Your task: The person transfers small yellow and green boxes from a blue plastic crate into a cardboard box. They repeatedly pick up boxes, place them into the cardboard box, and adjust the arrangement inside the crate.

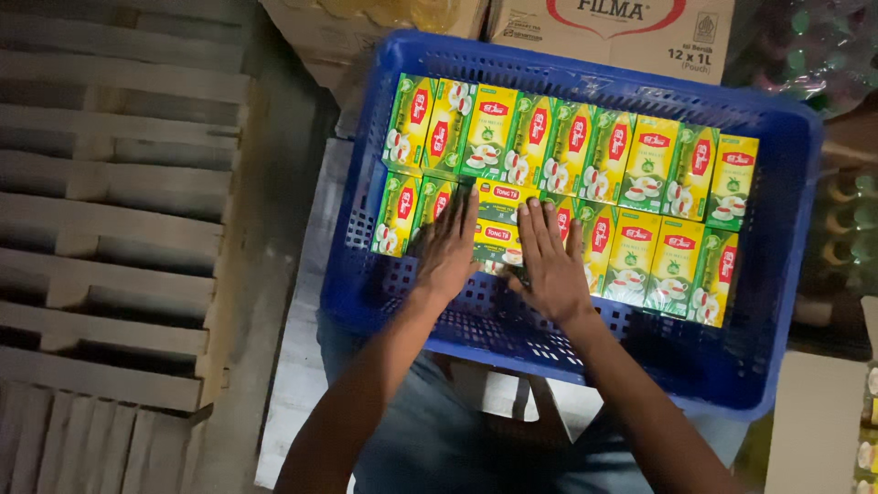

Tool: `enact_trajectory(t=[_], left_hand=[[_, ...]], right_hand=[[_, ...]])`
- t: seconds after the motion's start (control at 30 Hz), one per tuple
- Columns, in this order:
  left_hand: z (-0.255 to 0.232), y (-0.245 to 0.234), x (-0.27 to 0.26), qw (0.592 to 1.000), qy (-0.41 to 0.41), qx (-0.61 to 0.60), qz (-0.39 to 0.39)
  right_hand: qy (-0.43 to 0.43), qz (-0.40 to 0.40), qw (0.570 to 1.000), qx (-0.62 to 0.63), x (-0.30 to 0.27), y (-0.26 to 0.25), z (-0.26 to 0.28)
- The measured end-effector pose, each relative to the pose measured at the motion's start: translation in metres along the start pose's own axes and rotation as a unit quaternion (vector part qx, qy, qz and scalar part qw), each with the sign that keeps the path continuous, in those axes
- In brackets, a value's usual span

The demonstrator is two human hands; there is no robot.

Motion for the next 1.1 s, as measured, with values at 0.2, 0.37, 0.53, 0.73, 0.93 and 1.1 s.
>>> enact_trajectory(t=[0.2, 0.37, 0.53, 0.73, 0.93, 1.1], left_hand=[[-0.008, -0.016, -0.005, 0.999, 0.016, -0.023, -0.025], [-0.005, -0.009, 0.000, 1.000, 0.004, 0.007, -0.012], [-0.010, -0.025, -0.007, 0.999, 0.004, -0.036, -0.018], [-0.001, -0.019, -0.005, 0.998, 0.008, -0.056, 0.006], [-0.013, -0.041, -0.021, 0.960, 0.046, -0.277, -0.001], [0.000, -0.045, -0.045, 0.964, -0.061, -0.252, -0.062]], right_hand=[[-0.012, 0.003, 1.000, 0.027, -0.004, 0.004, -0.009], [-0.004, 0.006, 1.000, 0.018, -0.004, 0.007, -0.011], [0.035, 0.006, 0.999, 0.033, -0.006, 0.003, -0.011], [0.058, -0.008, 0.997, 0.044, -0.008, -0.001, -0.013], [0.056, 0.003, 0.993, 0.107, -0.013, -0.006, -0.024], [0.078, 0.037, 0.976, 0.201, -0.052, -0.020, -0.055]])
Point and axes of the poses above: each hand's wrist, its own x-axis towards the middle knuckle, its own y-axis out of the palm, z = x × y, the point moved 6 cm from there along x, towards the middle knuckle, and after that the axes turned 11 degrees about z, right-handed, at the moved point
